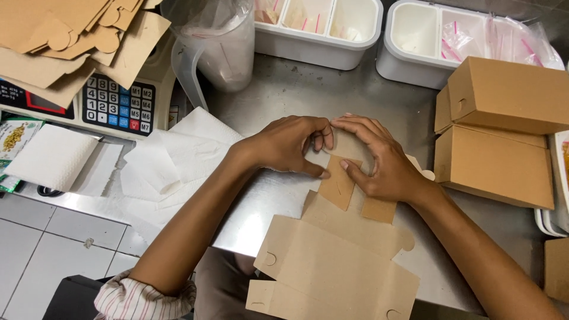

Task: Assembling cardboard food boxes by folding flat templates and tucking in tabs.

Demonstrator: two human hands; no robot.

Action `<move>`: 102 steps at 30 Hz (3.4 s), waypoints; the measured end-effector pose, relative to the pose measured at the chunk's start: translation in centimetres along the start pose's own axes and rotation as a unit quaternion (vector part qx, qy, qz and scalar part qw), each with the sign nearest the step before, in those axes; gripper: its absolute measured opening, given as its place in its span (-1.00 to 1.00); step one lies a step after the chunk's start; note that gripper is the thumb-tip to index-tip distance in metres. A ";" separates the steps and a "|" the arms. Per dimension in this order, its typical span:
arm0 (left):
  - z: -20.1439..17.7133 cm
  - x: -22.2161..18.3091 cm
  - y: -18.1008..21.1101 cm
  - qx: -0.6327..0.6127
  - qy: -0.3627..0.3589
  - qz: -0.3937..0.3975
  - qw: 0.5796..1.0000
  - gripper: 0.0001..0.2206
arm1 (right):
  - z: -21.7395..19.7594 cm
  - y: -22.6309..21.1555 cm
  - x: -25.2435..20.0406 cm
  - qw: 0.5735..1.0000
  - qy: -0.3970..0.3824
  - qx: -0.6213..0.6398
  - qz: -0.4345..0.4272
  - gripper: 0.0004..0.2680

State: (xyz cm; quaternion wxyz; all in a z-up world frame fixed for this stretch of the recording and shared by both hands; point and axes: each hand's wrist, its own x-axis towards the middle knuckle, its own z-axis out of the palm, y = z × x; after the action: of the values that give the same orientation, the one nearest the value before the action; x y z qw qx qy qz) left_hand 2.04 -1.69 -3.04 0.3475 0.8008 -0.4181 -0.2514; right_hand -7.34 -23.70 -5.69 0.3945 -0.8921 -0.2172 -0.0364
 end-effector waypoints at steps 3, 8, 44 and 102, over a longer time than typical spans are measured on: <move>0.3 0.4 -0.1 0.006 0.021 0.008 1.000 -0.73 | 0.0 0.0 0.1 1.000 0.001 0.002 -0.005 -0.54; 0.8 0.6 -0.4 0.010 0.059 0.001 0.998 -0.82 | 0.1 0.5 0.1 1.000 0.004 0.005 -0.005 -0.53; 0.1 -0.3 0.1 -0.005 -0.019 0.007 1.000 -0.44 | 0.2 0.3 0.1 1.000 0.011 -0.005 0.004 -0.53; 0.9 0.3 0.6 -0.006 0.076 -0.030 0.997 -0.83 | 0.3 0.3 -0.1 1.000 0.018 -0.003 0.002 -0.55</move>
State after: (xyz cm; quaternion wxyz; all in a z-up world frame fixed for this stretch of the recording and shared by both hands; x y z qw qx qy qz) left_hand 1.26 -2.45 -3.21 0.3753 0.8277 -0.3649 -0.2025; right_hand -7.32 -23.66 -6.09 0.3962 -0.8928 -0.2081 -0.0520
